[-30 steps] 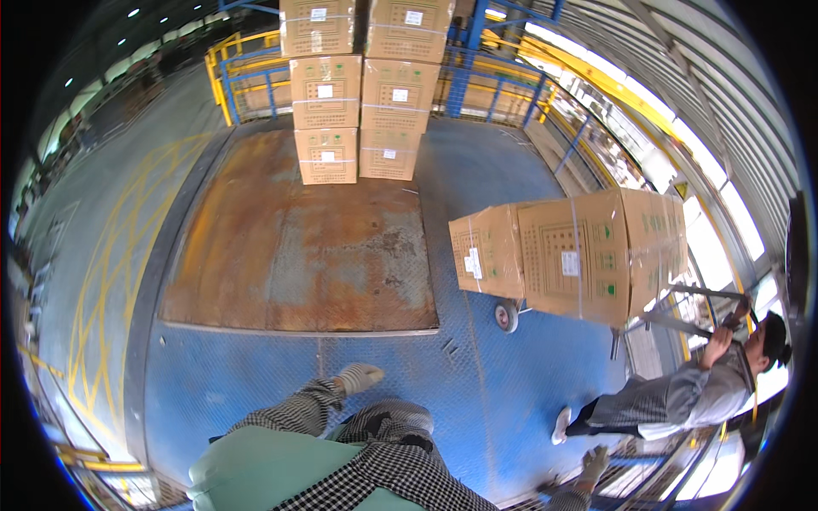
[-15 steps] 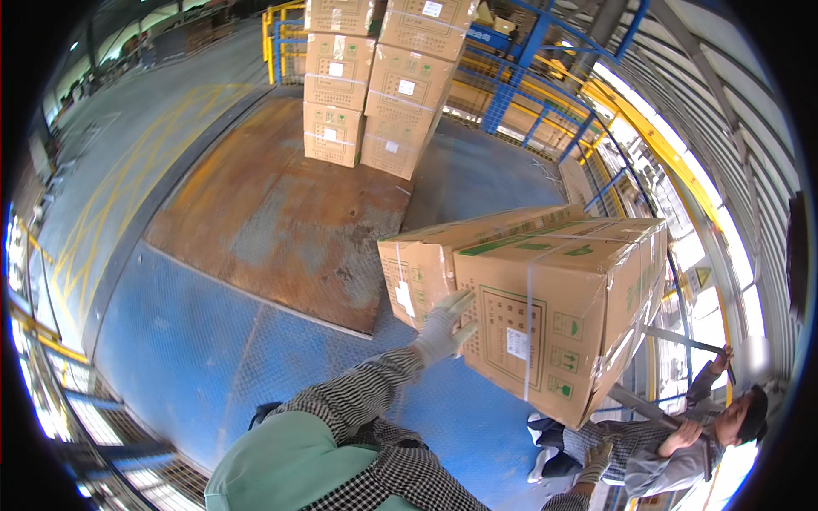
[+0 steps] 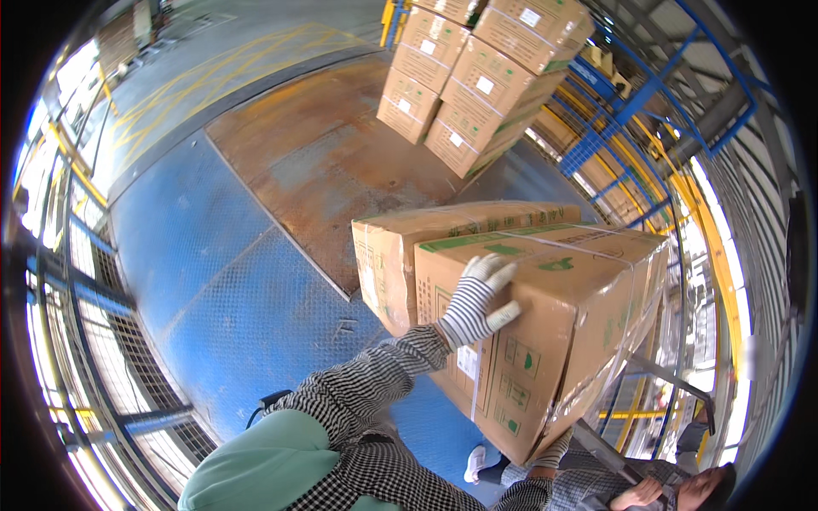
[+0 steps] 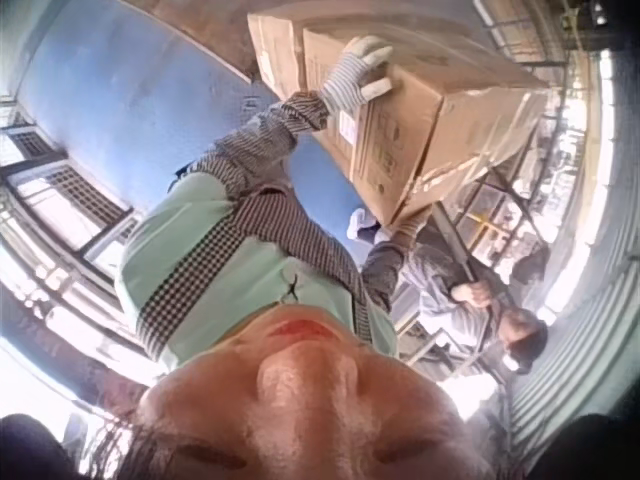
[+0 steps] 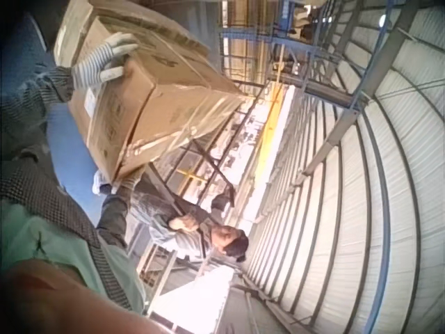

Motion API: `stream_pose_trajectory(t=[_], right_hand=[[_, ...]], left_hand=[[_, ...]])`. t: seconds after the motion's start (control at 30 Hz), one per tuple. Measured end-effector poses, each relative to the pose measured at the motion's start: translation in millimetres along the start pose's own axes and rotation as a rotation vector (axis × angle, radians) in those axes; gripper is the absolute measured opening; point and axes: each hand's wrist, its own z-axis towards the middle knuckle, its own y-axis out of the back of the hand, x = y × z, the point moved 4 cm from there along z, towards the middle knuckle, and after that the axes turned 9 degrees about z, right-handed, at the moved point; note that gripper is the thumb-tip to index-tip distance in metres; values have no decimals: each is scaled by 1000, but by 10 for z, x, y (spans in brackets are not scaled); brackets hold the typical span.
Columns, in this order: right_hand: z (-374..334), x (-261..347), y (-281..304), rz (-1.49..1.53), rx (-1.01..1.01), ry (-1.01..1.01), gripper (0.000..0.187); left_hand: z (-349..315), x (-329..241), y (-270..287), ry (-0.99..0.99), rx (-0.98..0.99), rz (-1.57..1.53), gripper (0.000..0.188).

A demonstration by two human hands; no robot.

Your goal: Checking boxes in a warehouse and recording information on a clipboard.

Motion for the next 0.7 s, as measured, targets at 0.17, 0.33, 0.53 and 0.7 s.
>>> stream_pose_trajectory(t=[0.17,0.33,0.53,0.7], right_hand=[[525,510,38,-202,-104,85,62],[752,636,100,-317,-198,90,60],[990,490,54,-384,-219,70,57],[1294,564,217,-422,-193,44,55]], left_hand=[[-144,-298,-524,-27,1,-127,67],[-394,-514,-691,-19,-7,-63,70],[-493,-685,-845,-61,-30,-29,68],[-773,-960,-1355,-32,-110,-3,60]])
